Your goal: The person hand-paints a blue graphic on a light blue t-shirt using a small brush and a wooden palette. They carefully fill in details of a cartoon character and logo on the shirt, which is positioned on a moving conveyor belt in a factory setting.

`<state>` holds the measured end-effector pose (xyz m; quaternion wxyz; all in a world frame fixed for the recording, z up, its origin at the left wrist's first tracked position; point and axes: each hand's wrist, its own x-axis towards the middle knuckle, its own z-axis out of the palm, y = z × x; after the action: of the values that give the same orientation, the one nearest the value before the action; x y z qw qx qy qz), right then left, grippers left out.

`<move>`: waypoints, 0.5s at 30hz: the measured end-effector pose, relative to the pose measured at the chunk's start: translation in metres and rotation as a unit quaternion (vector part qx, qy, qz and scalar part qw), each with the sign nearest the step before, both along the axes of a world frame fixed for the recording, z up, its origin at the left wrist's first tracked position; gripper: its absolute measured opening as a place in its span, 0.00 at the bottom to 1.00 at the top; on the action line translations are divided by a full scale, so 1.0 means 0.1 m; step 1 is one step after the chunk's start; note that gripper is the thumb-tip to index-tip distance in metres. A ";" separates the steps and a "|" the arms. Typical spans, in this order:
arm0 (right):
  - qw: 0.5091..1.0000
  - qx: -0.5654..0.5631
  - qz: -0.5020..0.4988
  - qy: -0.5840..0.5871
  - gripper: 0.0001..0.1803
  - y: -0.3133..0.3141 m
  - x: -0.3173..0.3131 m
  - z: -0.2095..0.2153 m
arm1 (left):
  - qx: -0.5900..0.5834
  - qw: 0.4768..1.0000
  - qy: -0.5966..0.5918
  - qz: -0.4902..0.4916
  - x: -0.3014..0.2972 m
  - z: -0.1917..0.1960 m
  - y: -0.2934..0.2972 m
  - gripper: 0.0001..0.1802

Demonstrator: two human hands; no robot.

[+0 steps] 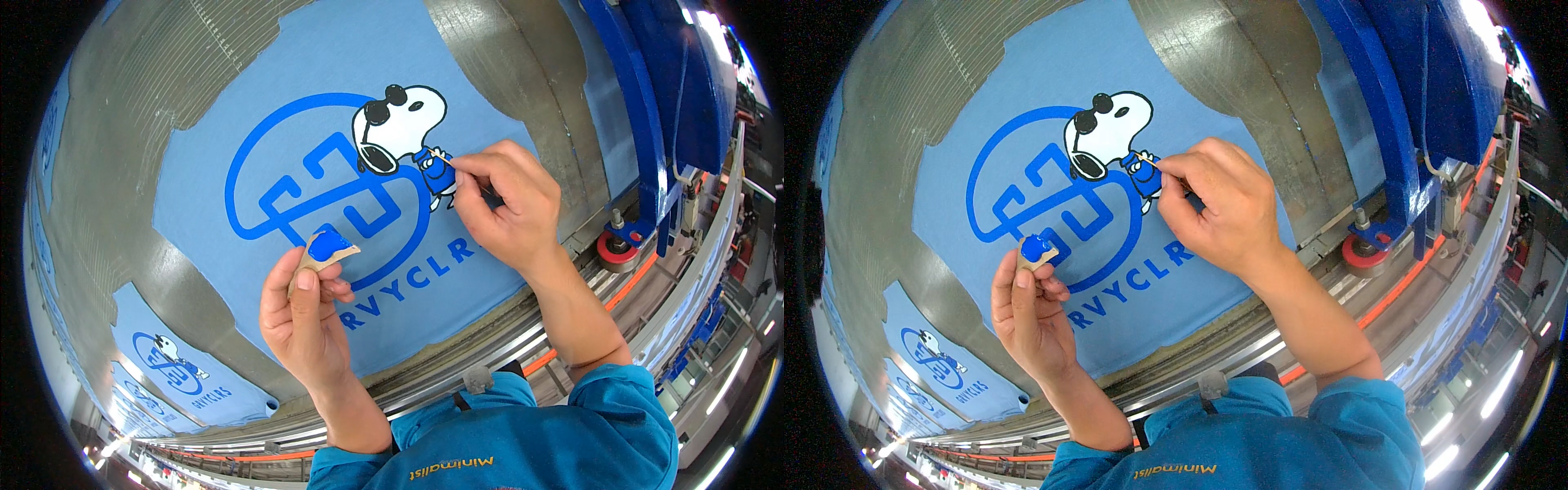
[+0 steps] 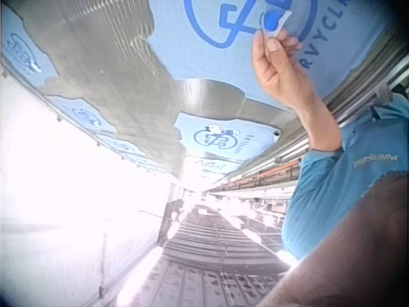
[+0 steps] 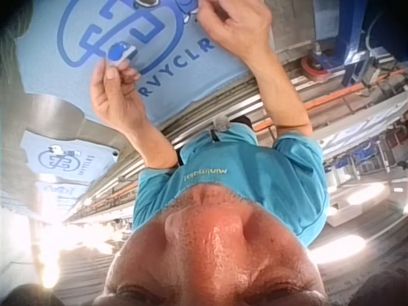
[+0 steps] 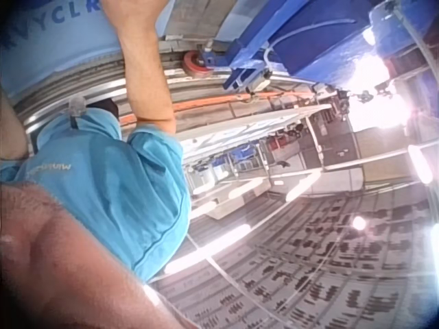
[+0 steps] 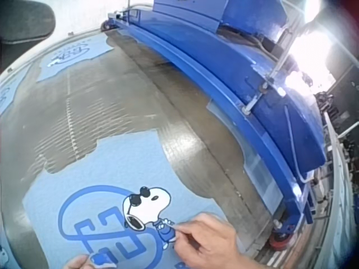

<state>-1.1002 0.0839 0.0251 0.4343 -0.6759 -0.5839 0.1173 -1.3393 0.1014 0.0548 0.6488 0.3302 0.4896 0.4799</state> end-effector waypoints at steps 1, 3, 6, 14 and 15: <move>1.000 0.000 0.001 -0.001 0.10 0.00 0.00 0.00 | 0.001 1.000 0.000 -0.002 0.00 0.00 0.00 0.17; 1.000 0.000 0.000 0.005 0.10 0.00 0.00 0.00 | 0.002 1.000 -0.001 -0.004 -0.01 0.00 0.00 0.17; 1.000 0.000 -0.003 0.020 0.10 0.00 0.00 0.01 | 0.001 1.000 -0.002 -0.007 -0.01 0.00 0.00 0.17; 0.996 -0.046 -0.024 0.075 0.09 -0.01 -0.02 0.12 | -0.005 1.000 0.003 -0.004 -0.01 0.00 -0.01 0.17; 0.996 -0.045 -0.021 0.071 0.08 -0.01 -0.02 0.13 | -0.005 1.000 0.004 -0.005 -0.01 0.01 -0.01 0.17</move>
<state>-1.1024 0.0830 0.0379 0.4463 -0.6968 -0.5314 0.1815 -1.3404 0.1005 0.0554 0.6507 0.3309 0.4935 0.4728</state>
